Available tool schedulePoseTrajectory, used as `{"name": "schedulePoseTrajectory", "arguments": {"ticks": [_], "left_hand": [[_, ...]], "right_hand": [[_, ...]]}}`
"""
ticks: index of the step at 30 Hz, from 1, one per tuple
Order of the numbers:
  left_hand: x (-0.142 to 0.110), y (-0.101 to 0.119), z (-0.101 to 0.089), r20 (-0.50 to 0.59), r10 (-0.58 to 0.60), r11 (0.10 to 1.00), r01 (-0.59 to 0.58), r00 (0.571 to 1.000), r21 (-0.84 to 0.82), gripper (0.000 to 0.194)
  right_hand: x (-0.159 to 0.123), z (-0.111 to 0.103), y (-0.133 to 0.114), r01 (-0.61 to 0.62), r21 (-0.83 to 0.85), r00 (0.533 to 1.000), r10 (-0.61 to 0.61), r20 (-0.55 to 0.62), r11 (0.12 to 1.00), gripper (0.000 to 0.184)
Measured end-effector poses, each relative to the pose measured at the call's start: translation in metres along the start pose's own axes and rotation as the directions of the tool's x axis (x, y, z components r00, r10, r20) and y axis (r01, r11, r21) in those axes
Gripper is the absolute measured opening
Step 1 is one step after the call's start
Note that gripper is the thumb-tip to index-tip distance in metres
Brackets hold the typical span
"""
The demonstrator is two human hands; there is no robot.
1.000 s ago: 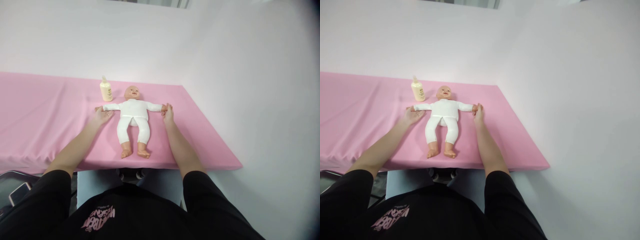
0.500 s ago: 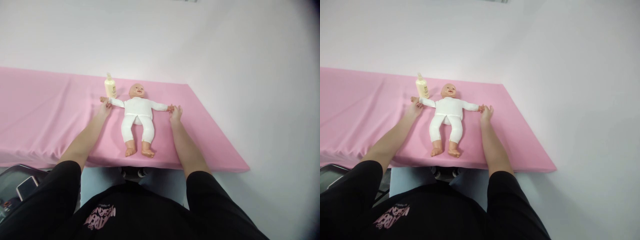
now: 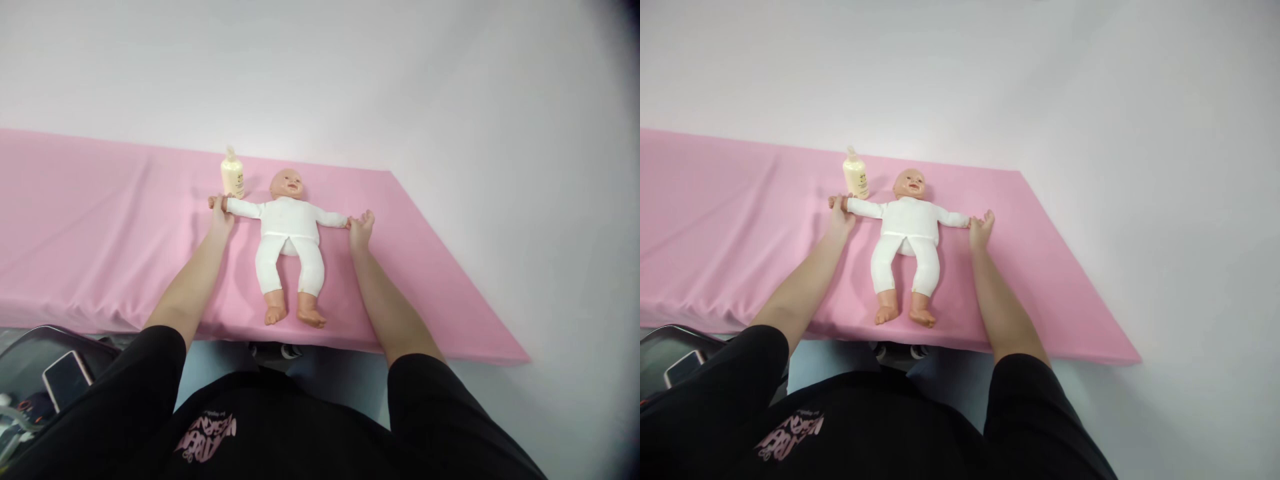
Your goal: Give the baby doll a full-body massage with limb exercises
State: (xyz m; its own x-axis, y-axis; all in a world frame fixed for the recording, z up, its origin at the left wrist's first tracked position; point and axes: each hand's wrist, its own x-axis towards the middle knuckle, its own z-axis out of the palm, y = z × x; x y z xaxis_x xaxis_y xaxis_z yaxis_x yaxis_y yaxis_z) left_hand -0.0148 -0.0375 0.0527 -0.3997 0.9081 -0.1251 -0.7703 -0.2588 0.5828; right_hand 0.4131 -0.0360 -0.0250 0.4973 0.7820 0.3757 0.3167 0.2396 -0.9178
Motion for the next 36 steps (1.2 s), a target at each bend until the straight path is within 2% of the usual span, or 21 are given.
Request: {"name": "schedulePoseTrajectory", "arguments": {"ticks": [3,5,11,18,27,32,36], "left_hand": [[0.004,0.002,-0.005,-0.012,0.088,0.996,-0.088,0.996,0.020,0.027],[0.007,0.001,-0.006,-0.032,0.108,0.994,-0.107,0.994,0.036,0.029],[0.015,-0.002,-0.006,-0.072,0.053,0.996,-0.048,0.996,0.080,0.050],[0.020,0.003,-0.014,-0.066,0.141,0.984,-0.132,0.988,0.122,0.033],[0.015,0.005,-0.019,-0.056,0.216,0.961,-0.202,0.975,0.188,0.020],[0.015,0.008,-0.021,-0.103,0.245,0.941,-0.211,0.964,0.264,0.035],[0.020,0.011,-0.024,-0.138,0.234,0.934,-0.184,0.962,0.305,0.034]], "right_hand": [[-0.006,-0.001,-0.013,-0.111,-0.004,0.994,0.111,-0.016,0.994,0.074],[-0.011,-0.003,-0.021,-0.106,-0.022,0.994,0.106,0.002,0.994,0.070],[-0.021,-0.003,-0.031,-0.027,-0.120,0.996,0.037,0.078,0.992,0.067],[-0.022,0.002,-0.025,0.134,-0.269,0.985,-0.098,0.144,0.954,0.066],[-0.027,0.002,-0.031,0.247,-0.382,0.958,-0.166,0.233,0.891,0.057],[-0.028,0.004,-0.035,0.306,-0.445,0.941,-0.197,0.275,0.841,0.045],[-0.028,0.005,-0.033,0.334,-0.496,0.932,-0.205,0.298,0.801,0.044]]}}
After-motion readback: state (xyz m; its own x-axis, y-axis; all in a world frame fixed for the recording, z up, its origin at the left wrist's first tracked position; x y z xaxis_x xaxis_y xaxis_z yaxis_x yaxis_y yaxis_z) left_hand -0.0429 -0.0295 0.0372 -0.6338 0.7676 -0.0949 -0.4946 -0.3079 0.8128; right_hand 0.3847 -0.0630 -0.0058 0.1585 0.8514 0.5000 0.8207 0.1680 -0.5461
